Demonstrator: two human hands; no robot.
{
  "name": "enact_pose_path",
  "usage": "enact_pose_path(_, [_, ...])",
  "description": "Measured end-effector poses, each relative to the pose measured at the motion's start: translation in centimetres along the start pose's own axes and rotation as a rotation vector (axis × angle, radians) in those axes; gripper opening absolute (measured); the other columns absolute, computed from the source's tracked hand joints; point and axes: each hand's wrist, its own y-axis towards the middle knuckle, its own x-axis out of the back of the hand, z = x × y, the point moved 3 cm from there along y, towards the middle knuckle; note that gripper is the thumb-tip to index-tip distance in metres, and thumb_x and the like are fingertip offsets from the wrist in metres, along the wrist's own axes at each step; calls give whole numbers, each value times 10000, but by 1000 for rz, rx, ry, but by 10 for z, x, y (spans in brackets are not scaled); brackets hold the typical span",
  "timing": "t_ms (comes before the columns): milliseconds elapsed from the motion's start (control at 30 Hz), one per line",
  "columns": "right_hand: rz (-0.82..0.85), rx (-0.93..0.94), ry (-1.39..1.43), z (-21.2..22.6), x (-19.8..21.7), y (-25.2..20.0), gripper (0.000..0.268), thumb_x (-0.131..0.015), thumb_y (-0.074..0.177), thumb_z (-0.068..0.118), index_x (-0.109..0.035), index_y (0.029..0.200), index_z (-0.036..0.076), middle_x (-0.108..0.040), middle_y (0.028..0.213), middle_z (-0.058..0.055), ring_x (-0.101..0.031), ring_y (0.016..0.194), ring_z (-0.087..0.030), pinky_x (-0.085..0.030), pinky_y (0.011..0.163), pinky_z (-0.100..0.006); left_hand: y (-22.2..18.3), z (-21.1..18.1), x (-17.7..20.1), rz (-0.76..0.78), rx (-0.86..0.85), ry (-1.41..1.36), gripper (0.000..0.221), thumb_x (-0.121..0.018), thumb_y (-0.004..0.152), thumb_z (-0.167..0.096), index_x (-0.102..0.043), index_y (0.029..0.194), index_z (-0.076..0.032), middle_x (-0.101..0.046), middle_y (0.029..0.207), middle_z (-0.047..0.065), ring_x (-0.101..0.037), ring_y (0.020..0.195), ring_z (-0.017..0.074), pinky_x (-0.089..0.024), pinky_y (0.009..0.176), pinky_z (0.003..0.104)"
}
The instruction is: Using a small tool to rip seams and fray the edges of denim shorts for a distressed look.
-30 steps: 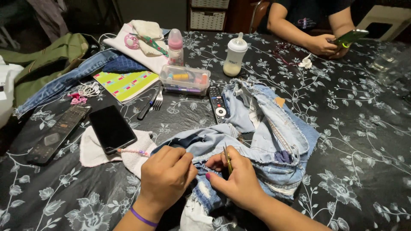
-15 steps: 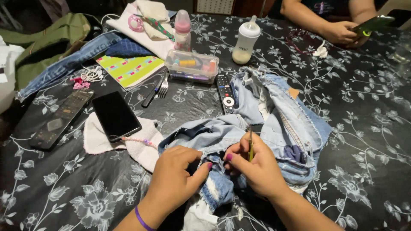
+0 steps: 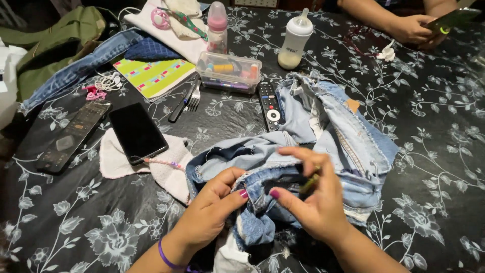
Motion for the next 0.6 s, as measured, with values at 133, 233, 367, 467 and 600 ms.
enact_pose_path(133, [311,-259,288,-37,-12,-12,441,-837,902,254,-411,981,176,-762,1149,-68,-622,898,-132,-536,743,-293,4,6,5,67,-15,-24,323,-701,1023,-184,-656,1271,17,-738,1084,93,-702,919,126,-582,829,285])
enact_pose_path(233, [333,-244,252,-53,-12,-19,332,-754,960,246,-426,928,209,-453,834,72,-447,716,-87,-409,660,-281,5,10,7,7,54,-108,253,-638,1022,-81,-682,1236,48,-742,1007,116,-682,846,139,-564,755,282])
enact_pose_path(367, [227,-534,834,-50,-13,-20,385,-786,935,72,-416,913,178,-409,791,51,-399,663,-71,-321,597,-242,10,12,9,-223,182,-215,360,-550,959,42,-694,1278,131,-762,1095,259,-720,930,294,-591,816,387])
enact_pose_path(467, [175,-613,932,-43,-15,-21,359,-762,960,61,-426,893,166,-420,738,44,-409,640,-86,-308,584,-251,11,19,14,-330,218,-257,360,-545,907,81,-735,1201,165,-754,1033,278,-704,929,333,-567,841,423])
enact_pose_path(600, [97,-641,1077,-43,-9,-16,299,-692,1006,25,-443,905,156,-525,742,-23,-612,621,-175,-524,532,-277,13,35,30,-311,161,-220,275,-617,896,79,-778,1085,196,-803,1140,291,-742,1030,345,-583,899,429])
